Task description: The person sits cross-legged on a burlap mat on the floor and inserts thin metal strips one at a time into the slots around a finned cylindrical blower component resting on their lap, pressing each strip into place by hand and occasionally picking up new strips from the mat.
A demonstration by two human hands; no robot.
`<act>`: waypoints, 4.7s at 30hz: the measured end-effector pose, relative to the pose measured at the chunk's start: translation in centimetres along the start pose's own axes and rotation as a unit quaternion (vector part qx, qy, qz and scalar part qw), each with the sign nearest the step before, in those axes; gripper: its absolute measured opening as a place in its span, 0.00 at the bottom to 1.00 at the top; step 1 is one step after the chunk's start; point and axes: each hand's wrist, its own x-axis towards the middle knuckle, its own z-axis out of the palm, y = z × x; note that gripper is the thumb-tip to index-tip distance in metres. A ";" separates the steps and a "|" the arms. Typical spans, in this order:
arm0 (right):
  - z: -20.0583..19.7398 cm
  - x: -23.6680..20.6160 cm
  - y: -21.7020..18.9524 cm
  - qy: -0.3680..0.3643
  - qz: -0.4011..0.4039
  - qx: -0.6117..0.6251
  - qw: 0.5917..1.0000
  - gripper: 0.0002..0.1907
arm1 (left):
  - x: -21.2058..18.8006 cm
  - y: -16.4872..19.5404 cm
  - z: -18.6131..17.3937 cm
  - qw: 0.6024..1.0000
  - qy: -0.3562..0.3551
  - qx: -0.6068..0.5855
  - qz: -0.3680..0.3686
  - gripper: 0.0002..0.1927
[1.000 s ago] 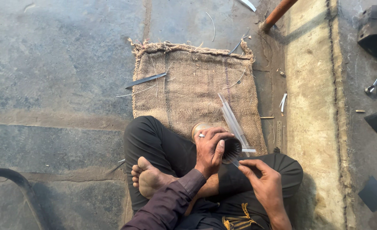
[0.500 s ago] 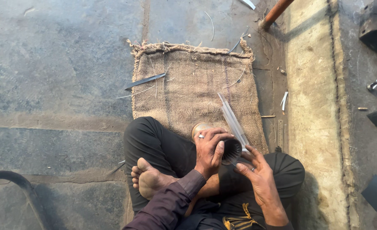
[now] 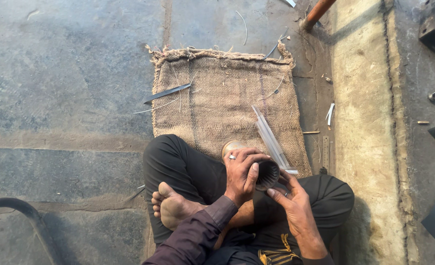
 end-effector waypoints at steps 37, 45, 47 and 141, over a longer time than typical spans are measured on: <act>6.7 8.0 -3.2 -0.178 -0.225 -0.723 0.628 0.15 | 4.7 -2.7 2.6 0.968 0.161 0.017 -0.193 0.21; 1.4 5.6 -4.7 -0.131 -0.300 -0.548 0.770 0.17 | 3.5 -2.9 -1.5 0.987 0.097 0.030 -0.122 0.20; 0.7 4.8 -5.0 -0.116 -0.295 -0.526 0.789 0.19 | 3.9 -3.0 -1.5 0.988 0.082 0.044 -0.122 0.20; 3.0 0.3 -6.8 -0.074 -0.155 -0.849 0.500 0.06 | 2.5 1.9 3.2 0.997 -0.049 -0.033 -0.040 0.26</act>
